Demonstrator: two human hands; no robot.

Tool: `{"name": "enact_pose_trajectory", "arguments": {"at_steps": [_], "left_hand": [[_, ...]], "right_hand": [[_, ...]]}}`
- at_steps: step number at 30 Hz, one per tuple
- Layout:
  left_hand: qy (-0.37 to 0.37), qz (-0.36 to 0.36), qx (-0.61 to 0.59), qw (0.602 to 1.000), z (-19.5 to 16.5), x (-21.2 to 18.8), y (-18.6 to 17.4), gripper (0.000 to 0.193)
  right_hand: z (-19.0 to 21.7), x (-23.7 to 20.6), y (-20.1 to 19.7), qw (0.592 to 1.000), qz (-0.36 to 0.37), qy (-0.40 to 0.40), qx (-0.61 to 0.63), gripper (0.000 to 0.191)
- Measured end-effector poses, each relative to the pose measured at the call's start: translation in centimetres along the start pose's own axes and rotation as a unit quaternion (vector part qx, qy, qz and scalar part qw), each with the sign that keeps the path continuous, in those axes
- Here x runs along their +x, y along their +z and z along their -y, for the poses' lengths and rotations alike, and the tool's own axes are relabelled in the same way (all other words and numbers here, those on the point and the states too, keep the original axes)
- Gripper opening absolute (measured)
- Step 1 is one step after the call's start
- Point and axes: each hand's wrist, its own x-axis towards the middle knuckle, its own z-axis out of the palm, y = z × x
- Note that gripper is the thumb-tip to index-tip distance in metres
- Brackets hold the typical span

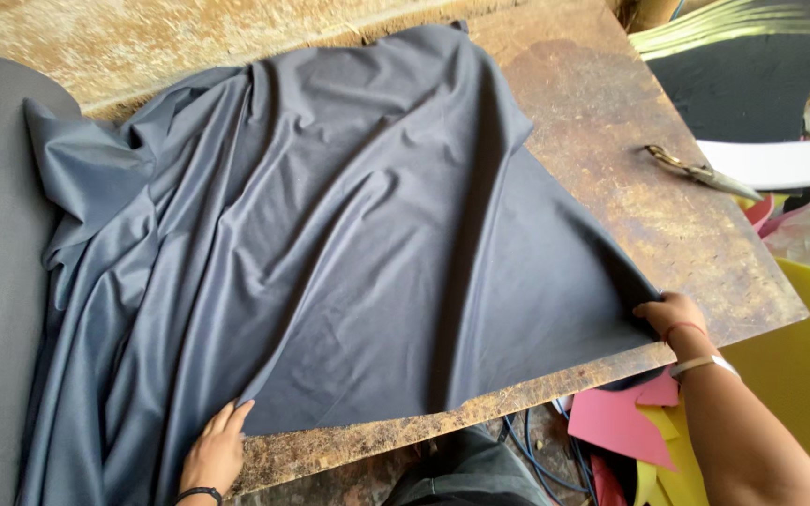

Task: The person spreads a large gray fabric over a wooden work table, lays long yellow foam strips on it, and cuts the fabric around the foam with scissors. They reposition the foam strips, cut fabric sections to size, and gather the cut fabric pieces around the foam.

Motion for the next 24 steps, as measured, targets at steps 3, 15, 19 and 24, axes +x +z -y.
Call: {"name": "enact_pose_trajectory", "arguments": {"at_steps": [3, 15, 19, 24], "left_hand": [[-0.035, -0.005, 0.026, 0.999, 1.6, 0.5, -0.1, 0.078], [-0.010, -0.070, -0.034, 0.997, 1.3, -4.2, 4.3, 0.062], [0.012, -0.079, -0.005, 0.997, 1.6, -5.2, 4.4, 0.067], [0.012, -0.105, 0.053, 0.993, 1.5, -6.6, 4.4, 0.046]], "right_hand": [[-0.7, -0.8, -0.4, 0.993, -0.025, 0.005, 0.112, 0.041], [-6.3, -1.4, -5.1, 0.902, -0.329, 0.135, 0.243, 0.050], [-7.1, 0.3, -5.8, 0.892, -0.314, 0.086, 0.312, 0.046], [-8.1, 2.7, -8.4, 0.807, -0.354, -0.053, 0.470, 0.040]]}}
